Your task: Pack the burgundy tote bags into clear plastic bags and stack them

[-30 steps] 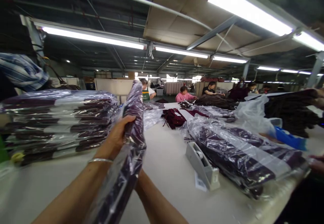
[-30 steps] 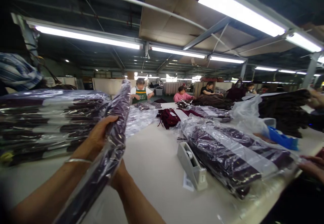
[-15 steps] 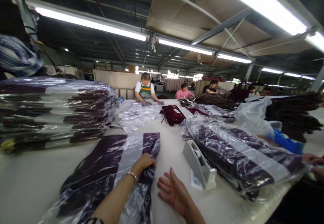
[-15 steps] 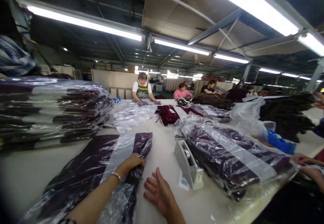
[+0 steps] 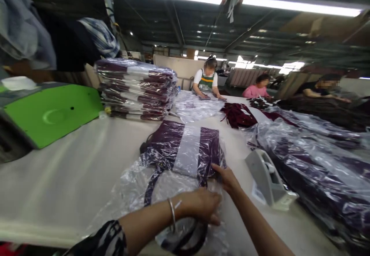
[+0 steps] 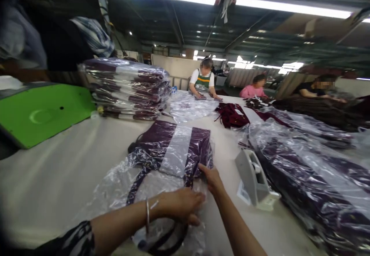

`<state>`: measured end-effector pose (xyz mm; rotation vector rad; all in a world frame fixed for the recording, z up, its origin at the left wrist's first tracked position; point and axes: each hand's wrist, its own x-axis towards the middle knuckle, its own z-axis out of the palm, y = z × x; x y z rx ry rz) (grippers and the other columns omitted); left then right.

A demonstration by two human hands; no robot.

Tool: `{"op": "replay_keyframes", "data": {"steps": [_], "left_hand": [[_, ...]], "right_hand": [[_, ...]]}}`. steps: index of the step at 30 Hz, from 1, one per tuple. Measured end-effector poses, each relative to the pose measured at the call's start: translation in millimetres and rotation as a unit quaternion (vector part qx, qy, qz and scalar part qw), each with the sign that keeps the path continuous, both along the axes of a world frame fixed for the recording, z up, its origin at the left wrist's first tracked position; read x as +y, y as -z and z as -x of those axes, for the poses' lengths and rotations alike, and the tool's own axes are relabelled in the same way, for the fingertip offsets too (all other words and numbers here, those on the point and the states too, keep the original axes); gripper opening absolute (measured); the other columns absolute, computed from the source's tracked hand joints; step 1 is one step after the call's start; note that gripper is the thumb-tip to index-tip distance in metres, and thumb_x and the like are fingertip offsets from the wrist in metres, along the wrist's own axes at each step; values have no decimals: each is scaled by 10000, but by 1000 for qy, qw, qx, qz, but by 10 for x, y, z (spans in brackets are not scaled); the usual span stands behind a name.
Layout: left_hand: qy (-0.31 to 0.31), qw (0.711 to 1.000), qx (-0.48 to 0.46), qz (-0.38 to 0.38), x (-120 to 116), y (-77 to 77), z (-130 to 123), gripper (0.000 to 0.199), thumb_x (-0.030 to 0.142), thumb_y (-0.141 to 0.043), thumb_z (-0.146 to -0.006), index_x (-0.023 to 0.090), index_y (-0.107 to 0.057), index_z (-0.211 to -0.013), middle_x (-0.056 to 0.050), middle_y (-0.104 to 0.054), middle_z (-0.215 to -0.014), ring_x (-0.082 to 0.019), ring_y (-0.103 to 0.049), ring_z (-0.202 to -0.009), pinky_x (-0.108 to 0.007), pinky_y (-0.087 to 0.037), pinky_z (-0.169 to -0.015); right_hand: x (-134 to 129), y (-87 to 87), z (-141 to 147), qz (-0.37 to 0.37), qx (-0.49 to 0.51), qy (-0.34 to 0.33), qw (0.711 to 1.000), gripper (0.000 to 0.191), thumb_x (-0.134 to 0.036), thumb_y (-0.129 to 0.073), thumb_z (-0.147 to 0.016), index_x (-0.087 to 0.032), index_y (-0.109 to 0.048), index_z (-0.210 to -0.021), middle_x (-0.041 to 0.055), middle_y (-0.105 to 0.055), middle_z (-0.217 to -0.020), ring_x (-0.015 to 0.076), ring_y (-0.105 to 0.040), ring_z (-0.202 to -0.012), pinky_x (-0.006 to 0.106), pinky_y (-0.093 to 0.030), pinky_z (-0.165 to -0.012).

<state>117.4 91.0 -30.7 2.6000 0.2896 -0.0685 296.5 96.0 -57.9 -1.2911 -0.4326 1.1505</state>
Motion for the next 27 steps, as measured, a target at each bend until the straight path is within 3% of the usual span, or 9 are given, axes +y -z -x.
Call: {"op": "replay_keyframes", "data": {"steps": [4,8,11,15,18,21,24,25,27], "left_hand": [[-25,992,-30,-120,-18,161,-113,603,448,-644,-900,86,-531,-1368,-267,-595,-1366,-386,-567,-1274,-572,-384,-1119],[-70,988,-20,-132,136,-12,-238,514,358,-687,-881,64,-587,-1291,-246,-657,-1268,-362,-624,-1194,-536,-456,-1058],[-115,985,-19,-129,41,-153,-278,304,175,-546,-929,72,-643,-1198,-229,-708,-1137,-339,-684,-1077,-465,-548,-916],[-131,985,-21,-111,-264,-247,-342,352,78,-370,-949,46,-647,-1163,-236,-715,-1091,-338,-716,-979,-427,-583,-770],[-115,989,-38,-81,-544,-316,-420,358,87,-441,-920,31,-612,-1229,-232,-695,-1168,-358,-698,-1033,-450,-581,-804],[8,997,-50,57,-895,-416,-459,462,127,-603,-857,63,-579,-1314,-167,-715,-1170,-292,-704,-1029,-368,-571,-851],[154,968,-91,175,-1201,-523,-361,547,208,-672,-876,107,-542,-1397,-114,-705,-1246,-216,-695,-1065,-272,-537,-917],[161,964,-112,181,-1248,-551,-289,524,239,-665,-898,120,-553,-1396,-106,-696,-1271,-205,-689,-1080,-257,-524,-939],[101,974,-146,144,-1221,-571,-86,433,272,-621,-939,147,-603,-1354,-96,-696,-1271,-202,-681,-1093,-264,-507,-978]], "right_hand": [[284,41,44,19,-28,52,998,321,-132,-831,-548,-161,-657,-816,18,-711,-614,211,-678,-558,314,-585,-533],[545,-38,-12,44,-43,42,997,256,-137,-810,-588,-184,-639,-774,-3,-675,-554,204,-676,-572,288,-563,-522],[484,-94,-67,59,-38,-13,997,270,-133,-802,-582,-164,-646,-800,11,-684,-570,202,-659,-545,304,-556,-522],[-33,-157,-144,59,-31,-95,993,341,-80,-799,-528,-136,-656,-832,29,-710,-638,169,-633,-528,273,-527,-530],[-552,-177,-196,67,-30,-132,988,341,-112,-824,-542,-135,-663,-841,19,-695,-643,150,-620,-528,231,-473,-501],[-997,-159,-236,64,-21,-155,986,294,-194,-823,-611,-150,-669,-858,13,-691,-688,144,-629,-572,236,-486,-549],[-1296,-118,-261,70,-30,-130,989,250,-271,-826,-640,-162,-661,-793,11,-670,-670,142,-606,-569,254,-496,-570],[-1366,-103,-267,74,-35,-109,991,255,-290,-835,-630,-166,-649,-753,2,-649,-639,136,-583,-544,251,-481,-544],[-1482,-71,-281,71,-39,-66,994,294,-313,-859,-590,-175,-620,-691,-25,-596,-576,117,-532,-496,235,-439,-487]]}}
